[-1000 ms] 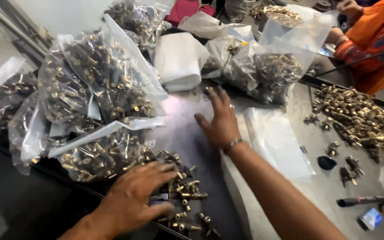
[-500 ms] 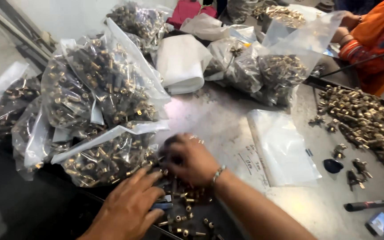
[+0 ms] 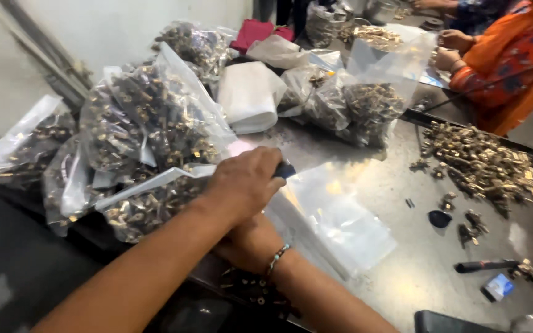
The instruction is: The person sorts and packs small brass-colored metal components from a table into plastic bags, sealing some bags and checking the quality of individual pieces.
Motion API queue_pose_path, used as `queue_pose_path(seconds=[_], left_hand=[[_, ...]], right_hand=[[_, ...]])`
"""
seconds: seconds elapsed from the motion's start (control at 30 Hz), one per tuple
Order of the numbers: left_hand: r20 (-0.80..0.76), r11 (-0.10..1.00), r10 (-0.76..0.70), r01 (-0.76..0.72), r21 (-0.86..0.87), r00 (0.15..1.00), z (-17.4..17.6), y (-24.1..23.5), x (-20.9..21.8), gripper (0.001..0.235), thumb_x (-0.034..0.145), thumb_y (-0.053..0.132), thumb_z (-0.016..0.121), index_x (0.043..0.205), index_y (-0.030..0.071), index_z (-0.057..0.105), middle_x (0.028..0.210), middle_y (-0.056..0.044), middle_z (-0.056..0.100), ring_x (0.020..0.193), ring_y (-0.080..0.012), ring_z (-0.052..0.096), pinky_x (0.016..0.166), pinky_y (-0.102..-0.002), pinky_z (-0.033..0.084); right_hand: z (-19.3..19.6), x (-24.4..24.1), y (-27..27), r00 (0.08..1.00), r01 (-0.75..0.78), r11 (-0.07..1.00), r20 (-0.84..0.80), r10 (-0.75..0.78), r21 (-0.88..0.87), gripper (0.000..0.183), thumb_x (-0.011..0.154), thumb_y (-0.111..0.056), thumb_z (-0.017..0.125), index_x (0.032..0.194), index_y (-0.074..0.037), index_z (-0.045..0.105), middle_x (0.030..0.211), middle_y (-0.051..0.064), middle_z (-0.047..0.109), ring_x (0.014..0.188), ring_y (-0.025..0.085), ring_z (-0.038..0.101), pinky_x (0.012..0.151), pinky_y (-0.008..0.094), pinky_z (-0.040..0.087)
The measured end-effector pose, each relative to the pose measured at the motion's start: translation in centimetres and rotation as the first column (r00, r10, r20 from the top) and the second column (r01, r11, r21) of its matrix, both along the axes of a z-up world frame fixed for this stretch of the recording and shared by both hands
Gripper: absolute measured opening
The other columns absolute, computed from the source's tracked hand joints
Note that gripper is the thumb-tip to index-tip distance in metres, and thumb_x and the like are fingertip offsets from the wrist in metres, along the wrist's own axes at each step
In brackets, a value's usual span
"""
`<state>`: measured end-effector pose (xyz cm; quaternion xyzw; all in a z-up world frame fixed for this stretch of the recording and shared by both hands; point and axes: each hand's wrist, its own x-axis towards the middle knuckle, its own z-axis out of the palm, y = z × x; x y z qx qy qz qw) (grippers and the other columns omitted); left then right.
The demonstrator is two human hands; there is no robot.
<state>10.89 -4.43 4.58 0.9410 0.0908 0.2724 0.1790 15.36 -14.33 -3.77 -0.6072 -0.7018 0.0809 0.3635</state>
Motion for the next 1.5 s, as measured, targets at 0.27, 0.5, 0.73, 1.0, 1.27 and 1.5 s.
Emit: queue_pose_path(seconds=[0.27,0.5,0.73,1.0,1.27,1.5], left_hand=[[-0.427,0.975,0.164,-0.082,0.204,0.889,-7.5,1.2,7.0,0.03,0.092,0.028,0.063,0.118,0.013,0.063,0.118,-0.013,0.066,0.109,-0.0338,0.066,0.091,-0.049,0.052],[-0.332,0.938,-0.291,0.336,0.087,0.897,-6.2,-3.0,4.4,0.042,0.082,0.048,0.071,0.109,0.016,0.073,0.117,-0.01,0.068,0.113,-0.0316,0.061,0.097,-0.046,0.046],[-0.127,0.984,-0.136,0.148,0.094,0.982,-9.4,1.1,6.2,0.033,0.089,0.019,0.057,0.12,0.018,0.07,0.12,-0.011,0.07,0.117,-0.0325,0.064,0.1,-0.045,0.051],[-0.393,0.959,0.28,-0.233,0.162,0.876,-9.1,3.9,7.8,0.042,0.09,0.021,0.067,0.13,0.012,0.057,0.118,-0.016,0.064,0.112,-0.0382,0.064,0.091,-0.051,0.054],[0.134,0.999,0.045,-0.047,0.017,0.99,-6.1,1.5,7.6,0.061,0.08,0.023,0.073,0.137,0.007,0.057,0.116,-0.018,0.069,0.106,-0.0398,0.064,0.092,-0.049,0.051],[-0.138,0.989,-0.051,0.07,0.134,0.989,-9.2,2.1,8.4,0.041,0.074,0.032,0.074,0.114,0.023,0.076,0.133,-0.013,0.064,0.121,-0.0369,0.059,0.095,-0.054,0.049]], right_hand=[[-1.2,-3.3,-2.6,0.998,0.032,0.999,0.059,-0.035,0.037,0.043,0.086,-0.028,0.07,0.124,-0.006,0.066,0.122,0.021,0.069,0.116,0.044,0.063,0.103,0.05,0.048],[-0.6,-3.7,-6.8,0.982,-0.008,0.997,0.19,-0.007,0.077,0.037,0.086,-0.017,0.066,0.121,-0.008,0.069,0.122,0.018,0.071,0.122,0.038,0.065,0.112,0.049,0.048],[0.8,4.6,-15.3,0.758,0.648,0.718,0.304,-0.577,-0.253,0.06,0.083,-0.027,0.069,0.139,-0.009,0.056,0.15,0.02,0.047,0.133,0.038,0.046,0.111,0.049,0.033],[-1.9,11.9,-12.3,0.613,0.787,0.563,0.42,-0.669,-0.252,0.059,0.091,-0.04,0.064,0.145,-0.018,0.054,0.157,0.016,0.041,0.143,0.038,0.041,0.113,0.053,0.029],[-0.8,13.4,-4.6,0.74,0.652,0.751,0.302,-0.6,-0.105,0.025,0.089,-0.028,0.066,0.111,-0.017,0.07,0.121,0.01,0.067,0.112,0.033,0.063,0.099,0.048,0.047],[0.9,12.3,-6.2,0.666,0.638,0.74,0.329,-0.67,0.215,0.034,0.073,-0.021,0.075,0.106,-0.015,0.073,0.121,0.013,0.068,0.119,0.034,0.06,0.101,0.05,0.044]])
